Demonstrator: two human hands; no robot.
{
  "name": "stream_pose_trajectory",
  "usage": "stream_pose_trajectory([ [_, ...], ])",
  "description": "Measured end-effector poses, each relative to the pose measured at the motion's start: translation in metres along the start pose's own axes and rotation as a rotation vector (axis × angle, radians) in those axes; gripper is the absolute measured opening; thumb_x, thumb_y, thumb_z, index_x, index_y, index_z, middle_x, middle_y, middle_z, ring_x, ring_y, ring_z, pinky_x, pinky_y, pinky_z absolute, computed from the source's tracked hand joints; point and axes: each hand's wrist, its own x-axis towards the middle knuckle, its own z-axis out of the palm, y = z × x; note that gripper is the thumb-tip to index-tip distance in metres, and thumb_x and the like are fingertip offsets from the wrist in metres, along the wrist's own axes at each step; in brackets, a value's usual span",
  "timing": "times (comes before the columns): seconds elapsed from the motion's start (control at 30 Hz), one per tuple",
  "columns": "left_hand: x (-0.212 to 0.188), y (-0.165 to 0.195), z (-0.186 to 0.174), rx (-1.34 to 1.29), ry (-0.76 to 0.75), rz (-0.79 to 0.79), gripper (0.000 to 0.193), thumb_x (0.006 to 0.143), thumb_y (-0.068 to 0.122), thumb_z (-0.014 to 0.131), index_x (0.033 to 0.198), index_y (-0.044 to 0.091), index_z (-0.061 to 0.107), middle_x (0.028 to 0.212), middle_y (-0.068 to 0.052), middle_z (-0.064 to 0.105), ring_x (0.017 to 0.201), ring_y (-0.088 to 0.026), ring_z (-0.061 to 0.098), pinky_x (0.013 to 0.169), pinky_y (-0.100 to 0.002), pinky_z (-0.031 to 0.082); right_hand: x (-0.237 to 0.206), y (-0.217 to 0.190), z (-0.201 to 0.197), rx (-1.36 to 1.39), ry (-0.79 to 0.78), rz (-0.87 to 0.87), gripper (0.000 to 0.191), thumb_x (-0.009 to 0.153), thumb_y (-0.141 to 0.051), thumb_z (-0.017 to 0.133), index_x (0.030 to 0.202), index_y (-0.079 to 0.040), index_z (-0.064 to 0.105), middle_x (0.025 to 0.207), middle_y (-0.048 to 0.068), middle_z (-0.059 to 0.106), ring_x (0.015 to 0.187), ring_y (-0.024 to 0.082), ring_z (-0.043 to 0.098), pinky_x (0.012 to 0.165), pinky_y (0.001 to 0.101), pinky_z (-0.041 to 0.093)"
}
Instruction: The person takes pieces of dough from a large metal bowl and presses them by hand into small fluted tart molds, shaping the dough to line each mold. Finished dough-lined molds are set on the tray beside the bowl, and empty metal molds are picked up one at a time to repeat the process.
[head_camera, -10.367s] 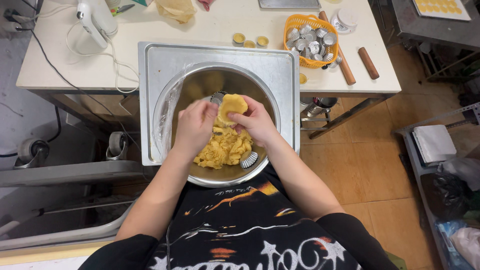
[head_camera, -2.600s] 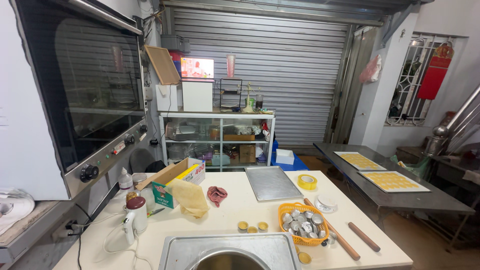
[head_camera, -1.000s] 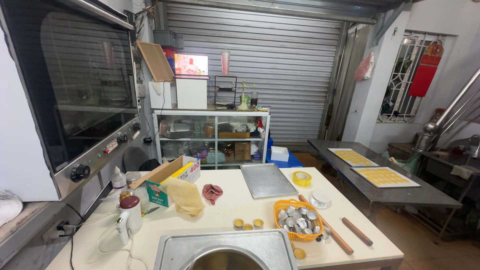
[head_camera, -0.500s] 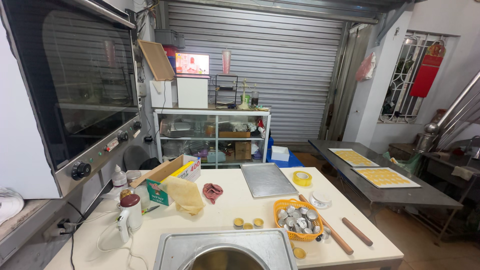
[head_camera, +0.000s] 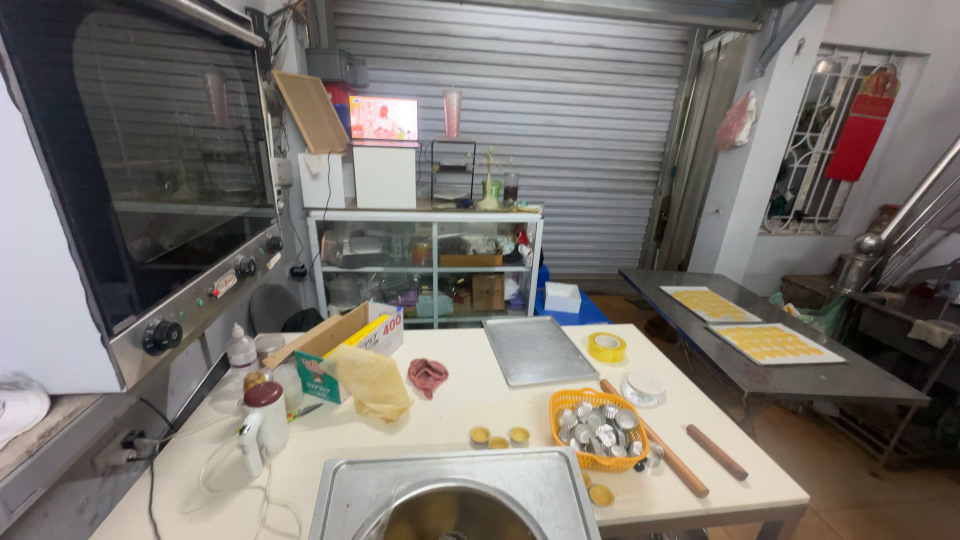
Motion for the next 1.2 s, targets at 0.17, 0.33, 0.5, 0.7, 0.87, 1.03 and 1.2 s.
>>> stream_pose_trajectory([
  [0.17, -0.041, -0.005, 0.000, 0.025, 0.040, 0.066, 0.040, 0.084, 0.025, 0.070, 0.124, 0.019, 0.074, 0.060, -0.018, 0.069, 0.056, -0.038, 0.069, 0.055, -0.049, 0.055, -0.036, 0.028, 0.015, -0.024, 0.011, -0.022, 0.018, 0.099, -0.015, 0.060, 0.109, -0.005, 0.071, 0.075, 0.004, 0.073, 0.058, 0.009, 0.069, 0.051, 0.0250, 0.053],
  [0.33, -0.095, -0.004, -0.006, 0.070, 0.076, 0.129, 0.035, 0.087, 0.024, 0.069, 0.121, 0.017, 0.073, 0.063, -0.018, 0.069, 0.058, -0.037, 0.069, 0.056, -0.048, 0.055, -0.060, 0.038, 0.009, -0.176, 0.027, -0.054, 0.019, 0.099, -0.015, 0.060, 0.109, -0.005, 0.071, 0.074, 0.004, 0.073, 0.058, 0.009, 0.069, 0.050, 0.0251, 0.053],
  [0.5, -0.093, 0.001, -0.026, 0.044, 0.062, 0.121, 0.028, 0.086, 0.023, 0.069, 0.111, 0.015, 0.075, 0.064, -0.018, 0.068, 0.058, -0.036, 0.069, 0.055, -0.047, 0.055, -0.058, 0.030, 0.012, -0.479, -0.045, -0.100, 0.020, 0.102, -0.013, 0.059, 0.104, -0.001, 0.074, 0.063, 0.006, 0.068, 0.051, 0.009, 0.065, 0.048, 0.0246, 0.052],
  [0.7, -0.088, -0.011, -0.040, 0.015, 0.026, 0.208, 0.022, 0.094, 0.023, 0.066, 0.111, 0.013, 0.075, 0.068, -0.013, 0.070, 0.058, -0.030, 0.070, 0.054, -0.042, 0.054, -0.053, 0.033, 0.029, -0.356, -0.050, -0.082, 0.021, 0.100, -0.012, 0.060, 0.113, -0.001, 0.072, 0.068, 0.002, 0.068, 0.055, 0.007, 0.065, 0.049, 0.0231, 0.052],
  [0.87, -0.100, 0.001, -0.031, 0.033, -0.003, 0.138, 0.020, 0.096, 0.022, 0.066, 0.111, 0.012, 0.075, 0.066, -0.012, 0.070, 0.058, -0.030, 0.070, 0.055, -0.041, 0.054, -0.065, 0.031, 0.020, -0.375, -0.094, 0.014, 0.020, 0.104, -0.013, 0.059, 0.110, 0.000, 0.072, 0.068, 0.001, 0.068, 0.056, 0.008, 0.067, 0.050, 0.0237, 0.053],
  [1.03, -0.103, 0.005, -0.035, 0.049, -0.021, 0.205, 0.024, 0.090, 0.022, 0.070, 0.111, 0.011, 0.075, 0.064, -0.013, 0.070, 0.056, -0.031, 0.069, 0.053, -0.041, 0.053, -0.073, 0.028, 0.013, -0.537, -0.107, -0.111, 0.024, 0.098, -0.012, 0.060, 0.114, -0.001, 0.074, 0.067, 0.001, 0.070, 0.055, 0.009, 0.069, 0.050, 0.0239, 0.054],
  [1.2, -0.103, 0.009, -0.031, 0.029, 0.012, 0.174, 0.024, 0.093, 0.017, 0.067, 0.115, 0.009, 0.074, 0.064, -0.013, 0.068, 0.057, -0.029, 0.069, 0.054, -0.041, 0.053, -0.071, 0.029, 0.016, -0.219, -0.067, 0.028, 0.021, 0.101, -0.013, 0.057, 0.116, -0.003, 0.069, 0.074, -0.001, 0.071, 0.061, 0.007, 0.071, 0.048, 0.0248, 0.054],
])
